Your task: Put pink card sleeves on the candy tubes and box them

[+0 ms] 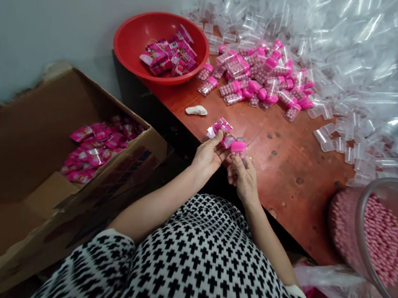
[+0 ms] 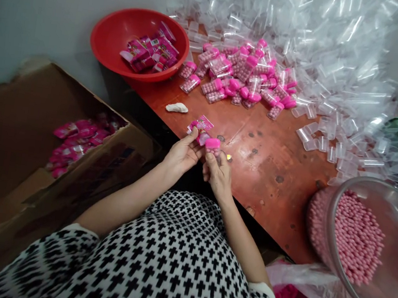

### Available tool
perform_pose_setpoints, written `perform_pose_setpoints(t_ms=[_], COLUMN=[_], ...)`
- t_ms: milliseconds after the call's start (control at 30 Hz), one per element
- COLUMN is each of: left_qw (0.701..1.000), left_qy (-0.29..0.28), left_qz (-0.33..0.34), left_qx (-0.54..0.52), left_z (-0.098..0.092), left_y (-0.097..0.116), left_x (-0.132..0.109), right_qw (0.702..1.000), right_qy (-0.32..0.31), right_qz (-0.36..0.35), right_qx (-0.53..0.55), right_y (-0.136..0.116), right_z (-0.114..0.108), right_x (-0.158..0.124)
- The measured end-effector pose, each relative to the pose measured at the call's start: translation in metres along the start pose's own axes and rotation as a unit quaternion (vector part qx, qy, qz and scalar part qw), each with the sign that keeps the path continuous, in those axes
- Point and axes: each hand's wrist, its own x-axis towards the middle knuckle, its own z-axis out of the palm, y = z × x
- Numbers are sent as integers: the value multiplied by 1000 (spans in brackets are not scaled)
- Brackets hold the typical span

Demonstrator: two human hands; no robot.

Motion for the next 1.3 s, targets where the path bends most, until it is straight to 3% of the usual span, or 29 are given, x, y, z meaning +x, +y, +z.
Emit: perform_pose_setpoints(t_ms=[333,500,733,933,1067,1133,1300], left_qw=[990,978,970,941,918,916,922], left_qy=[-85,-136,-109,-167,-189,-184,-192], left_qz=[27,23,-26,-12,12,18,17], left_qx=[106,154,216,295,348,356,335], left_z=[3,4,7,10,8,7,12], left_y=[1,4,4,13,15,14,12], left_x=[-3,-2,-1,3,6,6,1], right_qw=[999,997,997,995,999,999,993], right_qy=[-23,10,13,-68,-28,-15,-78], right_qz=[11,-36,-49,31,-5,-20,21], right_qx=[-31,-62,-59,65,46,26,81], right_y=[3,4,3,2,0,-2,-7], right_z=[-3,-3,-4,-5,-5,-6,-6], right_x=[4,6,7,10,13,13,16])
